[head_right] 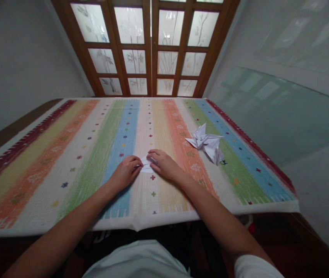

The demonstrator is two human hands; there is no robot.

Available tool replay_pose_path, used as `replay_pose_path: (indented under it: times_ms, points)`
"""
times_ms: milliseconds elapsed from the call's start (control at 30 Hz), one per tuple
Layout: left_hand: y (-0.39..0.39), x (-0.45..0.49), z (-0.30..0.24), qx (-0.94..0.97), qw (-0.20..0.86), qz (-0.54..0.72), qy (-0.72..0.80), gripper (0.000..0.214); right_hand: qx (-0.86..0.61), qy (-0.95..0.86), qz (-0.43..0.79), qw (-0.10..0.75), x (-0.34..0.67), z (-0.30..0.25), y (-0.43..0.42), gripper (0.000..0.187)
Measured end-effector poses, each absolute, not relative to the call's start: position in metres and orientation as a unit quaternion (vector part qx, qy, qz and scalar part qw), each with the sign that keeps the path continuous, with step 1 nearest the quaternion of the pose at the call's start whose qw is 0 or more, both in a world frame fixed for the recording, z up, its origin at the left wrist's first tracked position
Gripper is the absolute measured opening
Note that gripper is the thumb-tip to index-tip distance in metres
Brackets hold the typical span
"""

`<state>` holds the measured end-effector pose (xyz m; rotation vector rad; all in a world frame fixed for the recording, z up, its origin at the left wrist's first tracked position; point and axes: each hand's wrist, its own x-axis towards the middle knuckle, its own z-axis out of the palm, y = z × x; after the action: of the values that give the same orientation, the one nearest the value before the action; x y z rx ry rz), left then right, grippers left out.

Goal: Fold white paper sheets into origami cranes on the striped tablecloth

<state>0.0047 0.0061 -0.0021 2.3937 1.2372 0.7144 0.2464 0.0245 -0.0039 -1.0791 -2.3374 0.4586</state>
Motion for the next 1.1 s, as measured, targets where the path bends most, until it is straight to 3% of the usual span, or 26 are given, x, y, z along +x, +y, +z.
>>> replay_pose_path:
  times_ms: [267, 700, 1100]
  points:
    - [0.008, 0.001, -0.010, 0.833, 0.168, 0.244, 0.467, 0.022, -0.344, -0.901, 0.150, 0.220, 0.246, -0.002, 0.031, 0.024]
    - [0.003, 0.002, 0.004, 0.834, 0.175, 0.218, 0.476, 0.017, -0.382, -0.874, 0.184, 0.236, 0.247, 0.002, 0.029, 0.021]
    - [0.001, 0.009, 0.004, 0.900, 0.063, 0.136, 0.408, 0.029, -0.343, -0.895, 0.169, 0.230, 0.252, 0.001, 0.033, 0.009]
